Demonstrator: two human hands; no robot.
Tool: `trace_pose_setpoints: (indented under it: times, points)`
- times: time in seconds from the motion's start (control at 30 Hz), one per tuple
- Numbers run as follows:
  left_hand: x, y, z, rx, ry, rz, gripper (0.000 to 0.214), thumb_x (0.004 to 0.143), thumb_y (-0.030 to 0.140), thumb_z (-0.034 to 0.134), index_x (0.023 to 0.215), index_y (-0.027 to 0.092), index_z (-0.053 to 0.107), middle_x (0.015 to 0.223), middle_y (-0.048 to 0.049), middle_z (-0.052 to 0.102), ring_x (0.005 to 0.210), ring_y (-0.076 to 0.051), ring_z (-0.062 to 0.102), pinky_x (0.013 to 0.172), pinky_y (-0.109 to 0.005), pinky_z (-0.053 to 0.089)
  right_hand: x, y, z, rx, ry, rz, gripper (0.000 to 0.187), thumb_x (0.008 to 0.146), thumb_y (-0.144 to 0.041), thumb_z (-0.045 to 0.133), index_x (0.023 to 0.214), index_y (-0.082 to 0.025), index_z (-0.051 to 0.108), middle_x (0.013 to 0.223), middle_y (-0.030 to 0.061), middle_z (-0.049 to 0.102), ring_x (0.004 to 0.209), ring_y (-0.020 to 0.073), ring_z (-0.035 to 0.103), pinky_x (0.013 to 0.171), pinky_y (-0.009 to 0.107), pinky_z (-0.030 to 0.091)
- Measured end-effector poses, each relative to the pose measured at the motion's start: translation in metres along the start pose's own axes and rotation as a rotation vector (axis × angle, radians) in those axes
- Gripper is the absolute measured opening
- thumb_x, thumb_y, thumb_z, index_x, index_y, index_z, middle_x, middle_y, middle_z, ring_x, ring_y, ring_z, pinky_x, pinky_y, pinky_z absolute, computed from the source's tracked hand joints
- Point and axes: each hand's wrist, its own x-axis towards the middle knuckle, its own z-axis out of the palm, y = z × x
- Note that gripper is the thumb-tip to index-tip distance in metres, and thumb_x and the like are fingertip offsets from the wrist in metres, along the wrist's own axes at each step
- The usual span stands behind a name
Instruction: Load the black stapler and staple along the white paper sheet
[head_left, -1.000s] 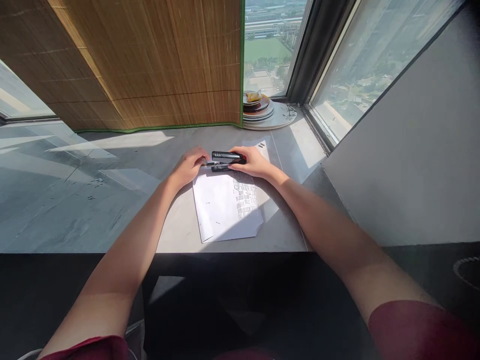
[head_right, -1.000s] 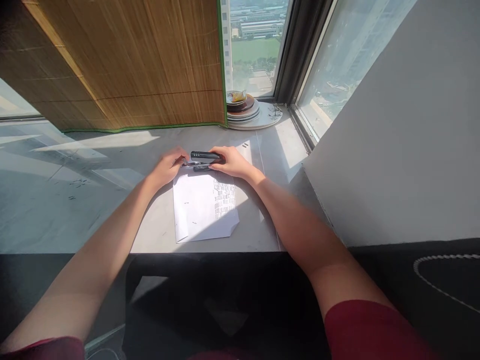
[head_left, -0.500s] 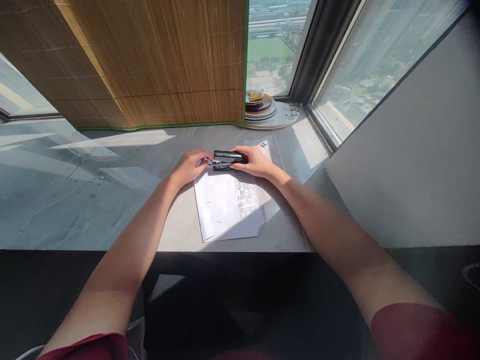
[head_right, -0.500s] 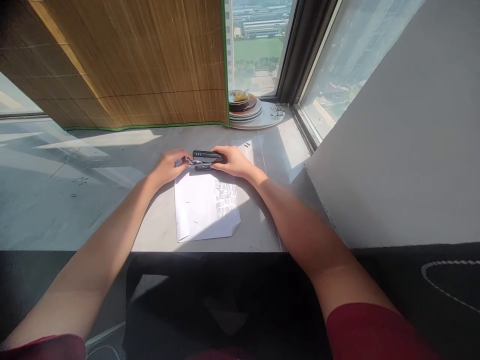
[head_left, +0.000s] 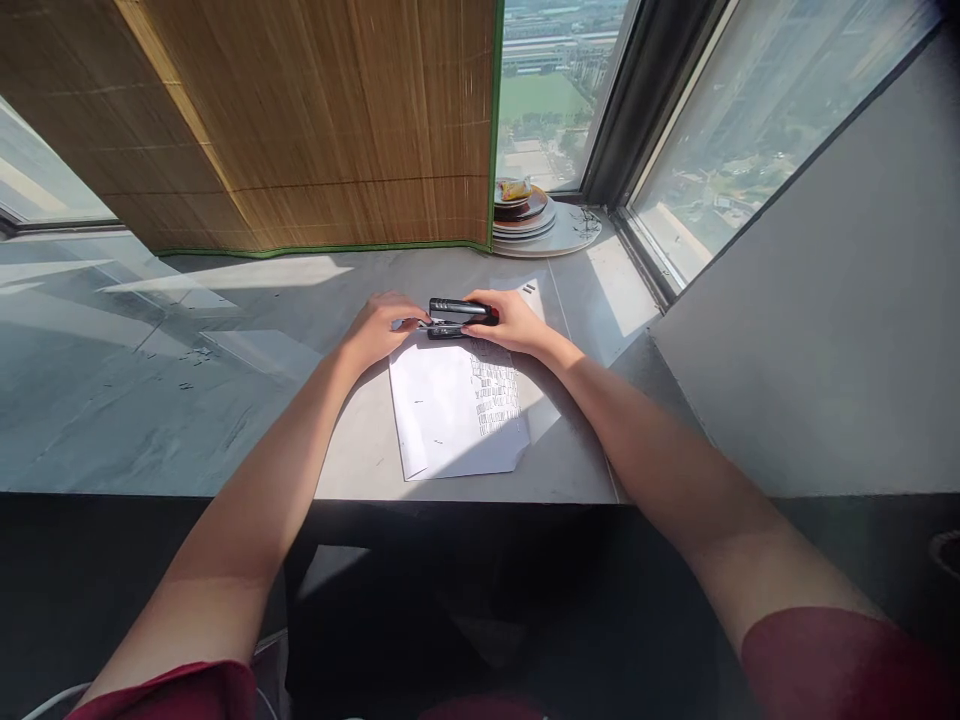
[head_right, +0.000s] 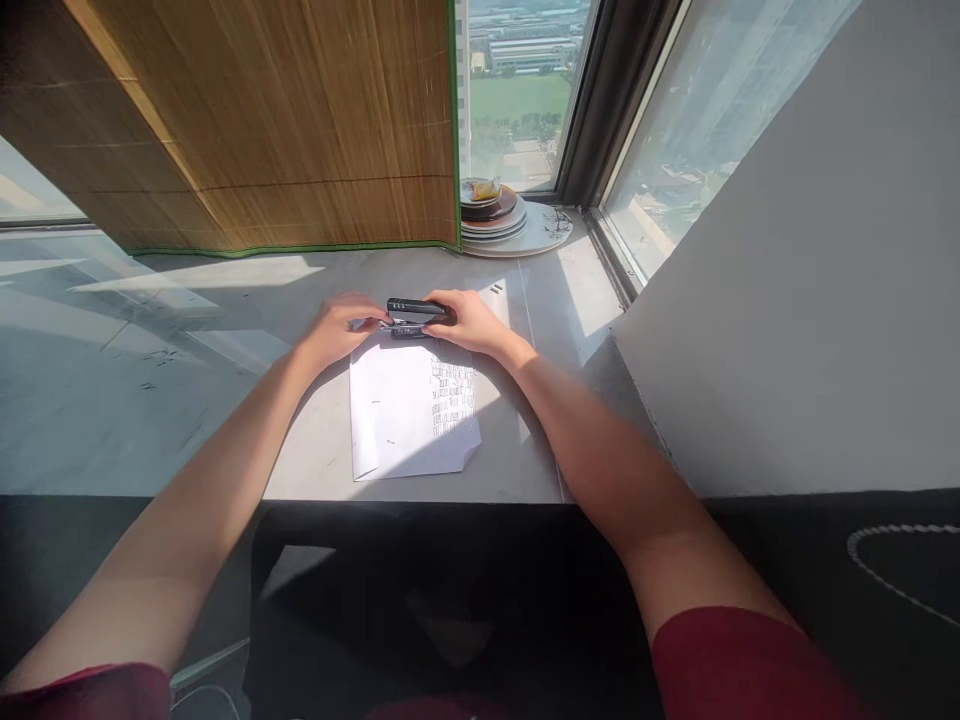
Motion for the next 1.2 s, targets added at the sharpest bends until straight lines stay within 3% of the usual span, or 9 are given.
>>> trace_pose_setpoints:
  times: [0.27,0.43,0.7,1.0,1.2]
  points:
    - [-0.0021,-0.0013,-0.0028,-0.010,-0.023,-0.028,0.016,0.094,0.023,0.072,0.089,0.030,0.085,0.106,-0.0059,0.086,0.108,-0.030,0.072,0.108,-0.056,0.057,0.0000,0.0032,0.0005,0.006,0.007,0.002,0.035,0.087,-0.038,0.073,0.117,-0.020,0.077,0.111,0.0071,0.080,0.096,0.0269,0.069,0.087,0.038,0.051]
    - [-0.0027,-0.0007,-0.0035,-0.030,-0.002,-0.033,0.012,0.094,0.026,0.075,0.088,0.030,0.085,0.104,-0.0062,0.085,0.107,-0.029,0.072,0.106,-0.054,0.059,-0.0003,0.0028,0.0000,0.004,0.011,0.000,0.036,0.087,-0.038,0.073,0.117,-0.020,0.077,0.111,0.0072,0.080,0.097,0.0269,0.069,0.087,0.038,0.051]
    - [-0.0056,0.0003,-0.0053,-0.052,0.072,-0.045,0.020,0.096,0.021,0.076,0.111,0.031,0.085,0.102,-0.0068,0.082,0.105,-0.028,0.072,0.102,-0.050,0.062,-0.0001,0.0012,-0.0009,-0.024,0.014,0.011,0.036,0.086,-0.041,0.072,0.114,-0.019,0.077,0.105,0.0073,0.079,0.091,0.0265,0.066,0.086,0.038,0.050]
    - [-0.0047,0.0011,-0.0056,-0.048,0.058,-0.037,0.009,0.099,0.030,0.077,0.102,0.031,0.085,0.104,-0.0077,0.084,0.104,-0.029,0.071,0.102,-0.052,0.062,-0.0003,0.0039,-0.0041,-0.049,0.043,0.082,0.034,0.085,-0.037,0.075,0.114,-0.021,0.079,0.107,0.0072,0.080,0.092,0.0278,0.067,0.087,0.041,0.051]
    - [-0.0045,-0.0019,-0.0051,-0.037,0.064,-0.030,0.011,0.097,0.024,0.075,0.101,0.030,0.085,0.103,-0.0076,0.084,0.103,-0.027,0.072,0.103,-0.050,0.062,0.0004,0.0095,-0.0039,-0.058,0.056,0.080,0.034,0.084,-0.037,0.077,0.115,-0.021,0.079,0.108,0.0069,0.080,0.094,0.0285,0.067,0.087,0.041,0.052]
